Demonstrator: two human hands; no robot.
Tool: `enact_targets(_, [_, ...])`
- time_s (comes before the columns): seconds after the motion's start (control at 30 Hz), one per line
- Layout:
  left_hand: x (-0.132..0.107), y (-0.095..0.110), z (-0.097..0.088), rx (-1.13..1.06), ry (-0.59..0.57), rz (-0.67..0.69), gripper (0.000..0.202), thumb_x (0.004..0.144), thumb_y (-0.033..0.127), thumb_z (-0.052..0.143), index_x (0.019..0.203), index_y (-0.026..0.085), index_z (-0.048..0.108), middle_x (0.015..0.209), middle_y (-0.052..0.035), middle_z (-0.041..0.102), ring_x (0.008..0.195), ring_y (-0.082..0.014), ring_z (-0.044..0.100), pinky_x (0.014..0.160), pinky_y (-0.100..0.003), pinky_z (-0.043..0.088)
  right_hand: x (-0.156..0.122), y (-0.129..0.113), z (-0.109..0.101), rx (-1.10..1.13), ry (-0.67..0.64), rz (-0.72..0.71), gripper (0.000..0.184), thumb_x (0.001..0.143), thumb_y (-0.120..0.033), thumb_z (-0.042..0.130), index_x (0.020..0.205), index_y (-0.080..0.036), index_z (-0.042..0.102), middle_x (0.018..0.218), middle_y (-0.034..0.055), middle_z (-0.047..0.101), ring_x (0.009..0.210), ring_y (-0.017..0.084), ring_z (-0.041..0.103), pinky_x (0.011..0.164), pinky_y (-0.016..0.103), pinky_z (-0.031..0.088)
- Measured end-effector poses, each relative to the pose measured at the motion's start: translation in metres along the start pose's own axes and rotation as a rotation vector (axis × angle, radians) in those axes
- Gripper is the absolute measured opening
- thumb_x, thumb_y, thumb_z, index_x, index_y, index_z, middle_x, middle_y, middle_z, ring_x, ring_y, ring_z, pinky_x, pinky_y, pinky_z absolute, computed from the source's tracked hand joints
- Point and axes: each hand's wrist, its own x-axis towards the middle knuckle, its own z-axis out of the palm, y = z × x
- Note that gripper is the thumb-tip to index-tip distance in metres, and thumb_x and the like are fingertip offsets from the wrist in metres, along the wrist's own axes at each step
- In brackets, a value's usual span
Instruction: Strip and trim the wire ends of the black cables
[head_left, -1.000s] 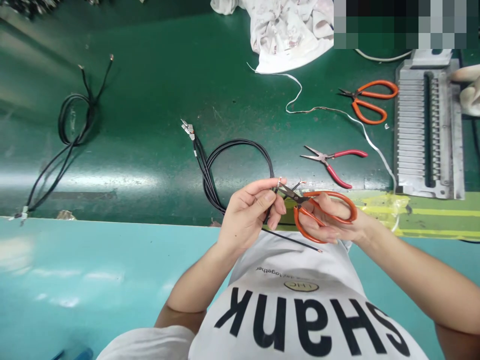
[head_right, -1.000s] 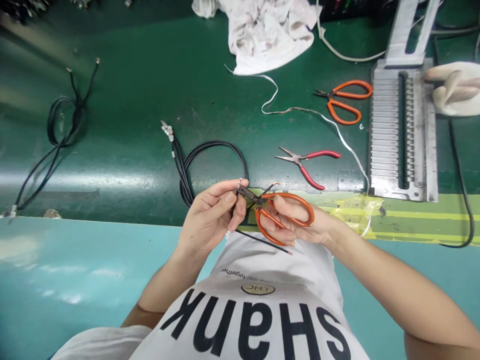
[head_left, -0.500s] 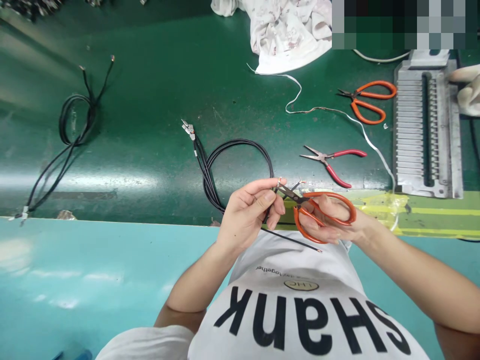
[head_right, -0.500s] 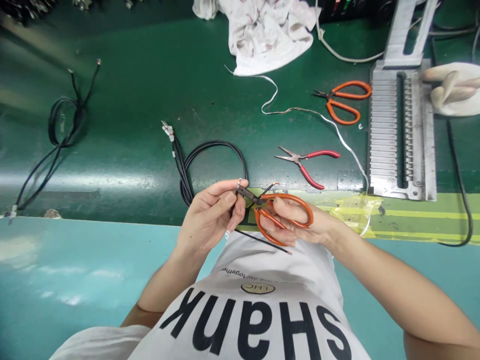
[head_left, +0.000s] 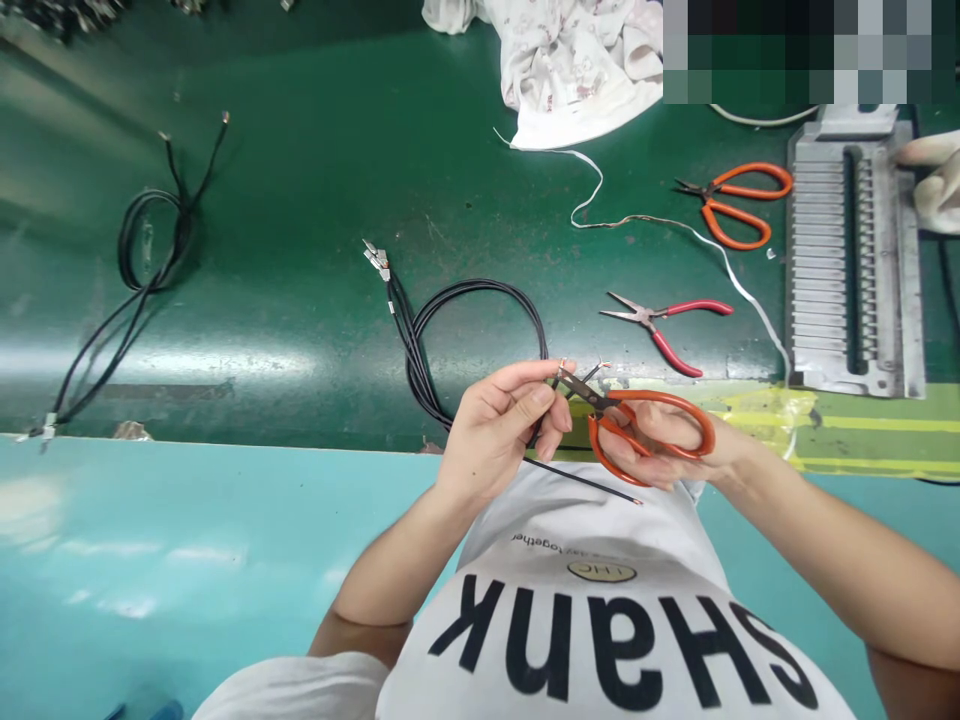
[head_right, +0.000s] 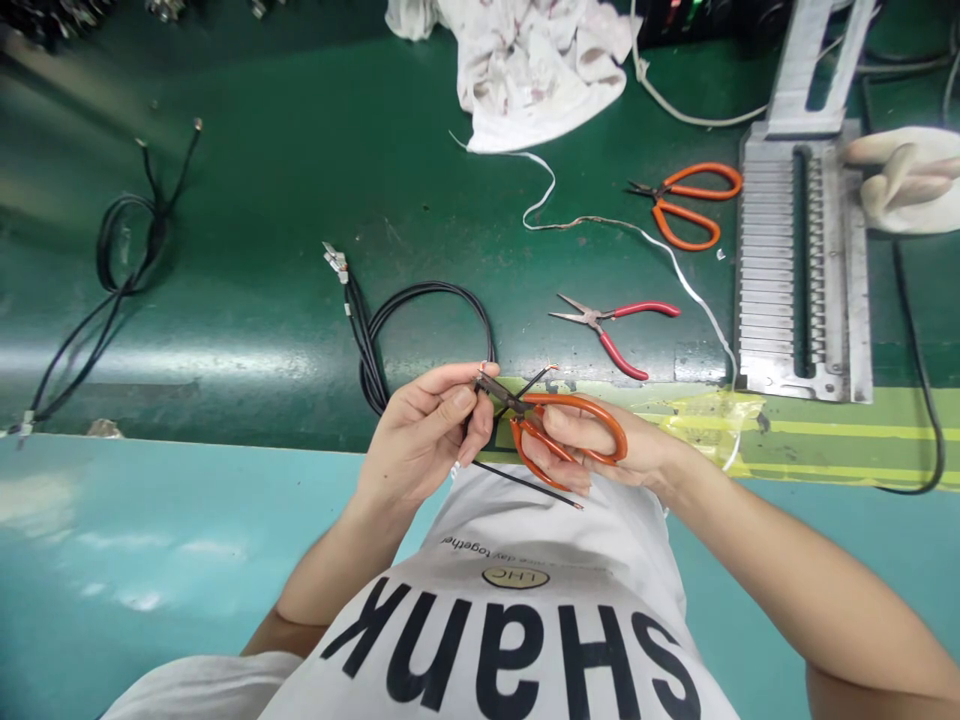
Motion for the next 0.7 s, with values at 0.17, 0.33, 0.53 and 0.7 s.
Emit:
enact_targets(0.17, [0.0005,-0.001,0.0003,-0.003,-0.014,0.019,0.023,0.088,0.025,0.072,0.11,0.016,0.073,0.068,-0.0027,0.069,0.044,-0.0072,0.053,0.043,-0.02,0.038,-0.0008,0.0013,-0.0002,0.017,0.002,0.011,0.057,0.097,-0.067,0.043,0.072,-0.017,0.052,0.049,-0.0064,0.043,0.043,0.007,0.036,0.043,0.022,0.032])
enact_targets(0.33, [0.0011,-0.0026,-0.0006,0.01,-0.008,0.02,0.024,0.087,0.026,0.073,0.109,0.016,0.072,0.068,-0.003,0.069,0.044,-0.0077,0.053,0.043,-0.02,0.039,-0.0012,0.0004,0.0005,-0.018,0.013,-0.012,0.054,0.099,-0.062,0.045,0.07,-0.017,0.053,0.049,-0.0059,0.042,0.045,0.008,0.039,0.045,0.022,0.035])
enact_targets(0.53, [0.0019,-0.0044,-0.0015,0.024,-0.017,0.032,0.023,0.089,0.025,0.071,0.11,0.016,0.073,0.069,-0.003,0.069,0.045,-0.0075,0.054,0.043,-0.02,0.039,-0.0025,-0.0017,0.0028,-0.035,0.063,-0.01,0.045,0.1,-0.052,0.051,0.074,-0.016,0.054,0.049,-0.0065,0.043,0.042,0.006,0.034,0.042,0.021,0.031])
enact_targets(0.7, [0.0033,-0.0054,-0.0016,0.021,-0.03,0.043,0.023,0.09,0.024,0.07,0.111,0.015,0.072,0.069,-0.0028,0.068,0.046,-0.0071,0.054,0.043,-0.019,0.039,-0.006,-0.007,0.0017,-0.164,0.117,0.051,0.04,0.097,-0.047,0.059,0.073,-0.016,0.054,0.05,-0.0059,0.046,0.044,0.006,0.036,0.044,0.021,0.029])
